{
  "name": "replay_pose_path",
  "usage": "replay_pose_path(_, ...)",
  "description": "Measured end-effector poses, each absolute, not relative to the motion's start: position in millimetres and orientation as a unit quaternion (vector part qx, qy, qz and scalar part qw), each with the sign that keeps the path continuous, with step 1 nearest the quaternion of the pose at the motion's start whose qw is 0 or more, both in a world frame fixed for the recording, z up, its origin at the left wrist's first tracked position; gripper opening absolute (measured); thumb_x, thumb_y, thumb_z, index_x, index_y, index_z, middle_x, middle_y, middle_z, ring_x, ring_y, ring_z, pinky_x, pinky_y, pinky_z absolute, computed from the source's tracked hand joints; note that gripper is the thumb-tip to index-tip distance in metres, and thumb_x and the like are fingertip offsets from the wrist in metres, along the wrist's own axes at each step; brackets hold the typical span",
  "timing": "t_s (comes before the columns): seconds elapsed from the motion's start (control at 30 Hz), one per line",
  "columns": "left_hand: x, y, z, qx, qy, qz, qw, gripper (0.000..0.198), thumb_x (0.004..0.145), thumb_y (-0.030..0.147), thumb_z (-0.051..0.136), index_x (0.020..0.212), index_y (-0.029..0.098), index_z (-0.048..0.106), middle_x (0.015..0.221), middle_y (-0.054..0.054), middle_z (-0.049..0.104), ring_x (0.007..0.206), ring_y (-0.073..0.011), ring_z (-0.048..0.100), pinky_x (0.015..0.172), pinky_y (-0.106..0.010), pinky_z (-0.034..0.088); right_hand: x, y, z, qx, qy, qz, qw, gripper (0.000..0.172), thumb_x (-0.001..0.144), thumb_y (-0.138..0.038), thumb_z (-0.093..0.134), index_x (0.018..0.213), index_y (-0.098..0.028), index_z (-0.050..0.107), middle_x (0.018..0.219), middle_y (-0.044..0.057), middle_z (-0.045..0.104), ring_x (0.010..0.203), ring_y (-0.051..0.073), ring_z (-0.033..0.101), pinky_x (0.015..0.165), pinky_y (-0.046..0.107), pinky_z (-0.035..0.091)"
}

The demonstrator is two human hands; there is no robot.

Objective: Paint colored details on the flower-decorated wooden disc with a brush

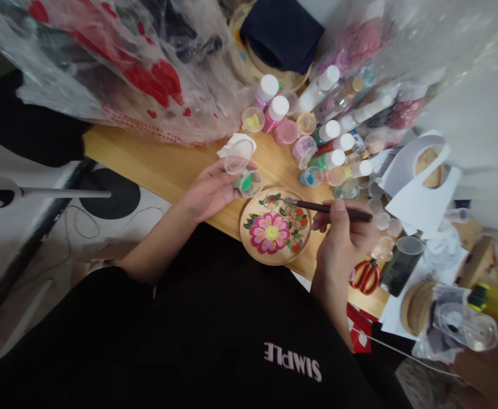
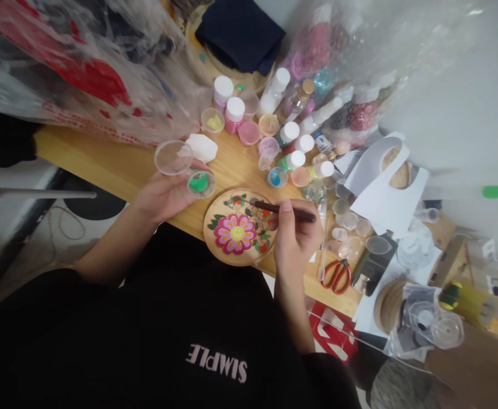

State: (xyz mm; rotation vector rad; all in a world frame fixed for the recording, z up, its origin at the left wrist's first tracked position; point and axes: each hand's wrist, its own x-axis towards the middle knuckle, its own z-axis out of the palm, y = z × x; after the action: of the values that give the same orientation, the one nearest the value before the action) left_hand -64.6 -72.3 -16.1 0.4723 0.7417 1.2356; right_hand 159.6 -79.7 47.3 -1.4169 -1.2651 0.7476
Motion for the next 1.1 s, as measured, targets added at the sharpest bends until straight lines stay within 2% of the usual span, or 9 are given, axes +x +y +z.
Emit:
replay_pose_path(0.2,-63.1,-72.1,-12.7,0.222,0.333,0.565,0.721,0.025,0.078,0.038,0.086,0.092,0.021,0.074,0.099,-0.001,0.075,0.093,-0.0170,0.074,0.084,-0.029,0.059,160.0,-80.2,46.8,-0.589,-0.527,0.313,0.526,0.019,0.090,-0.034,0.072,0.078,-0.020,0.068,0.059,-0.006,0.062,0.045,0.008,0.058,0.044,0.022,0.039)
replay_pose_path(0.6,-64.1,-72.1,-13.1,0.221,0.345,0.555,0.724,0.021,0.081,0.034,0.082,0.094,0.021,0.071,0.100,-0.001,0.074,0.096,-0.0184,0.073,0.091,-0.034,0.057,162.3,-82.3,46.3,-0.597,-0.525,0.315,0.518,0.020,0.090,-0.035,0.072,0.078,-0.020,0.067,0.060,-0.005,0.063,0.046,0.008,0.058,0.044,0.022,0.038)
replay_pose_path(1.1,-62.9,-72.5,-12.7,0.213,0.339,0.563,0.723,0.028,0.075,0.040,0.088,0.092,0.021,0.076,0.101,-0.003,0.076,0.093,-0.0191,0.073,0.088,-0.033,0.058,164.6,-82.5,46.4,-0.617,-0.531,0.306,0.493,0.023,0.090,-0.039,0.071,0.078,-0.020,0.066,0.062,-0.005,0.063,0.048,0.009,0.059,0.046,0.023,0.042)
